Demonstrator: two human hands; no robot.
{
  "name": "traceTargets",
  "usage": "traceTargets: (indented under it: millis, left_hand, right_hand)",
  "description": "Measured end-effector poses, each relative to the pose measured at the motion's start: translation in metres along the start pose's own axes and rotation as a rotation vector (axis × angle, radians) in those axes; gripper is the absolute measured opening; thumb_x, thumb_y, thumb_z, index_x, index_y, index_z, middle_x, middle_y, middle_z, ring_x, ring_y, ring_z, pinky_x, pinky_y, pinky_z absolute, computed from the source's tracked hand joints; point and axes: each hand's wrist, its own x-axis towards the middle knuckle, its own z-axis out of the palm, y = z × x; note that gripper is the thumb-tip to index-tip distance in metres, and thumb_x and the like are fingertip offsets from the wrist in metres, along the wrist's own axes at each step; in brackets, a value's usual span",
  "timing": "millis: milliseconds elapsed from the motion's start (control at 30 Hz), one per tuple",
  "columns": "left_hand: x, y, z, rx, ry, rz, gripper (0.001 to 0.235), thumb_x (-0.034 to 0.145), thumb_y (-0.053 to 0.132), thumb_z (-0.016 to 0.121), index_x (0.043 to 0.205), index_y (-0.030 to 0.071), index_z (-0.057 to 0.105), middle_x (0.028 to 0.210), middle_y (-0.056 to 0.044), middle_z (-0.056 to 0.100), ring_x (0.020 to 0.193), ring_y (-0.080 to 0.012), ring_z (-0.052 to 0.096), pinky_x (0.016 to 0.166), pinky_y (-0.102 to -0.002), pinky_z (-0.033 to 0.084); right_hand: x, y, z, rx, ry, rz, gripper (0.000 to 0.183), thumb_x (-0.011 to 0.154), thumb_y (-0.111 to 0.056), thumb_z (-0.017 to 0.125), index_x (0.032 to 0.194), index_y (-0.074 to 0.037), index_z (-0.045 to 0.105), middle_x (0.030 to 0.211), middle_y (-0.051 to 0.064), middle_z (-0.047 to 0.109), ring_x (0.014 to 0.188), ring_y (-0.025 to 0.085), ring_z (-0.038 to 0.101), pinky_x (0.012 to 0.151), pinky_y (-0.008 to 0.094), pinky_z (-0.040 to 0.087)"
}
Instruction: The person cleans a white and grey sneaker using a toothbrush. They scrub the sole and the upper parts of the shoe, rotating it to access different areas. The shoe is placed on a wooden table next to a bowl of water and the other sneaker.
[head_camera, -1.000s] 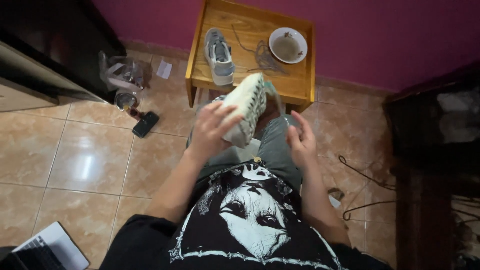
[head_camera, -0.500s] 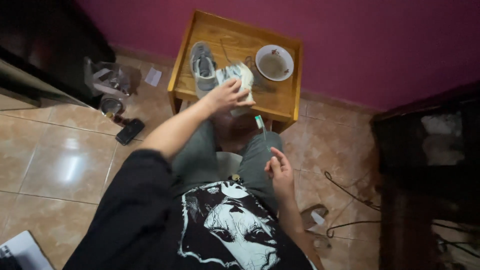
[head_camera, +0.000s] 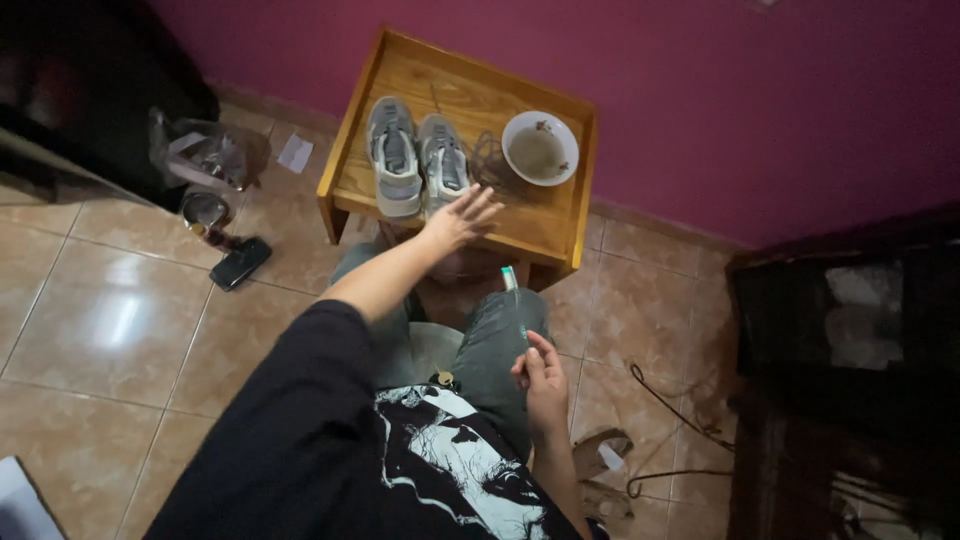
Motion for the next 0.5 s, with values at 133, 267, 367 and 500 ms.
traceTargets:
  millis: [133,267,367,500]
  left_hand:
    - [-0.007,-0.014,-0.054,-0.195,-0.077,-0.51,0.054,0.092,0.026,0.069,0.144,0.027,0.056,0.157,-0.011,0.041,0.149,-0.0422,0.03,0.125,-0.058,0.023]
    - [-0.04,-0.04,-0.085,-0.398,-0.144,-1.27,0.106,0.064,0.048,0.096,0.152,0.024,0.042,0.155,-0.013,0.026,0.143,-0.0482,0.021,0.113,-0.071,0.026]
    - [-0.052,-0.025,-0.087,-0.626,-0.148,-1.388,0.09,0.074,0.033,0.095,0.144,0.034,0.039,0.161,-0.012,0.022,0.13,-0.0534,0.053,0.102,-0.062,0.054]
    - [-0.063,-0.026,-0.048,-0.683,-0.18,-1.587,0.087,0.077,0.042,0.093,0.139,0.035,0.033,0.161,-0.006,0.013,0.121,-0.0448,0.063,0.095,-0.06,0.058]
  right_hand:
    - [0.012,0.022,-0.01,0.057,-0.026,-0.002,0.033,0.106,-0.013,0.048,0.136,-0.001,0.055,0.066,0.012,0.059,0.05,0.012,0.041,0.048,0.024,0.04]
    - [0.017,0.029,-0.012,0.062,-0.049,0.03,0.034,0.106,-0.015,0.05,0.137,-0.002,0.055,0.068,0.012,0.06,0.051,0.012,0.042,0.048,0.024,0.041]
    - [0.019,0.042,-0.011,0.108,-0.054,0.028,0.033,0.105,-0.014,0.051,0.136,-0.002,0.057,0.067,0.015,0.061,0.049,0.012,0.041,0.047,0.024,0.042]
    - [0.017,0.043,-0.012,0.091,-0.049,0.028,0.034,0.105,-0.012,0.053,0.136,-0.001,0.058,0.066,0.016,0.063,0.048,0.012,0.043,0.046,0.025,0.043]
